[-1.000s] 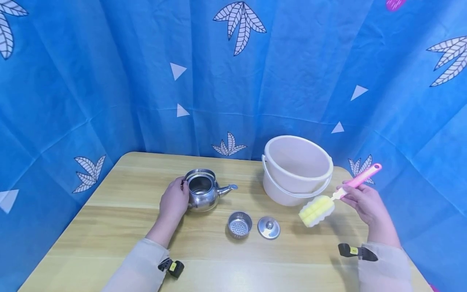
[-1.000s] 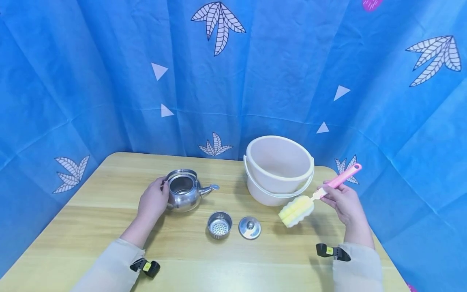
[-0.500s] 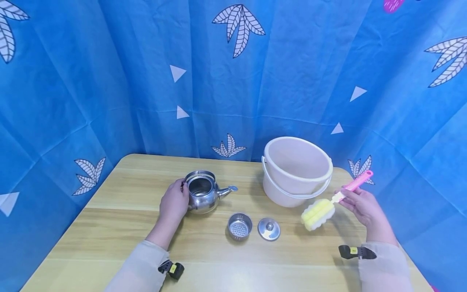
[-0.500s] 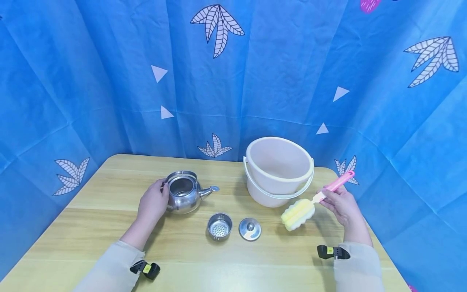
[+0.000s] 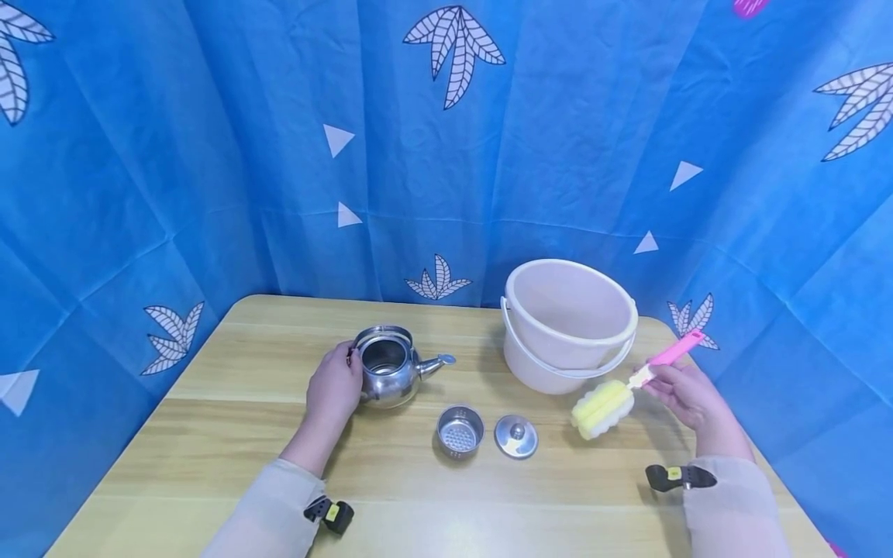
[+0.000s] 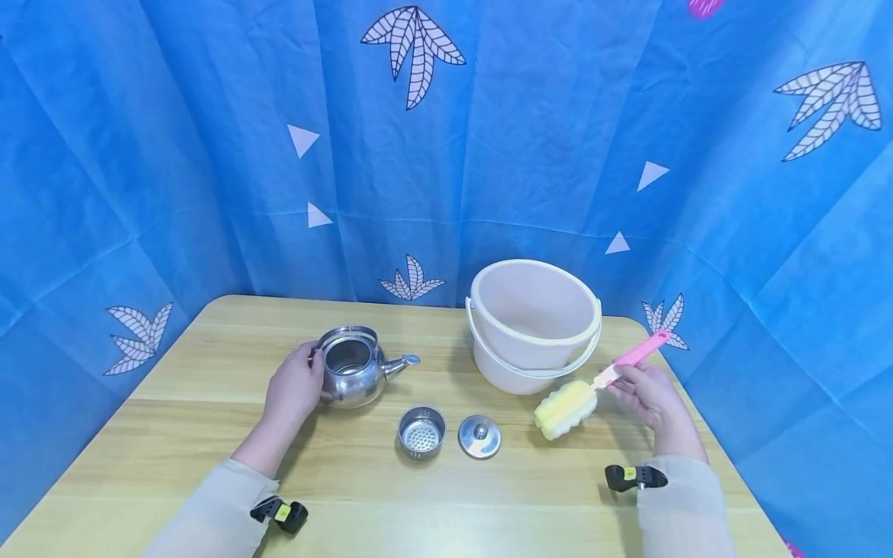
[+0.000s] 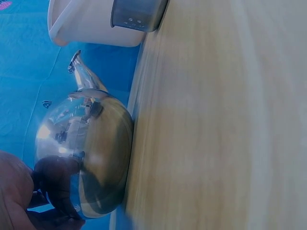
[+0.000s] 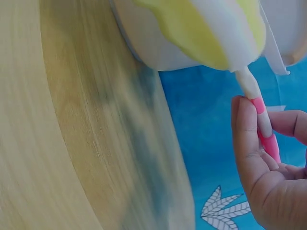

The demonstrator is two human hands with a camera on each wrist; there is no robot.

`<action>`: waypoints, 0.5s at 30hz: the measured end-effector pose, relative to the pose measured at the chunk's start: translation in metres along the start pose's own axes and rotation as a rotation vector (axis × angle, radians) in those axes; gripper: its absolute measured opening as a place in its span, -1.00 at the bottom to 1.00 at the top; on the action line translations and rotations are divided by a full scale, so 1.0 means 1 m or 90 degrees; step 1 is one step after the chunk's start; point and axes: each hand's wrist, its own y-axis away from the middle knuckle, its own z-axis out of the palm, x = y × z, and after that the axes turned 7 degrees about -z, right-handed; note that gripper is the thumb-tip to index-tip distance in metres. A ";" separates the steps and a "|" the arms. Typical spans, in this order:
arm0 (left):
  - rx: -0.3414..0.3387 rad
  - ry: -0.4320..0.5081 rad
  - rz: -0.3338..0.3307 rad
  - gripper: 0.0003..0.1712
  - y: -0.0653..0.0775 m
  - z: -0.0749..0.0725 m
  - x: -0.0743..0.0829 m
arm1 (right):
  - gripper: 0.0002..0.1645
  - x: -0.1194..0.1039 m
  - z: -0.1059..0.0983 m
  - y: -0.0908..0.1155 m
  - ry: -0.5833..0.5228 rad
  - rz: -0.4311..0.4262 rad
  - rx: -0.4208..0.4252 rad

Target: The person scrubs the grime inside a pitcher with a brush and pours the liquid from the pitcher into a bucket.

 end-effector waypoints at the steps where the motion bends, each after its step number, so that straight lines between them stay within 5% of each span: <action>1: 0.001 0.000 0.001 -0.48 0.000 0.000 0.000 | -0.71 0.000 -0.001 0.000 -0.004 0.007 -0.005; 15: -0.003 -0.006 0.001 -0.47 0.000 -0.001 0.002 | -0.59 0.010 -0.018 -0.006 -0.059 0.068 -0.021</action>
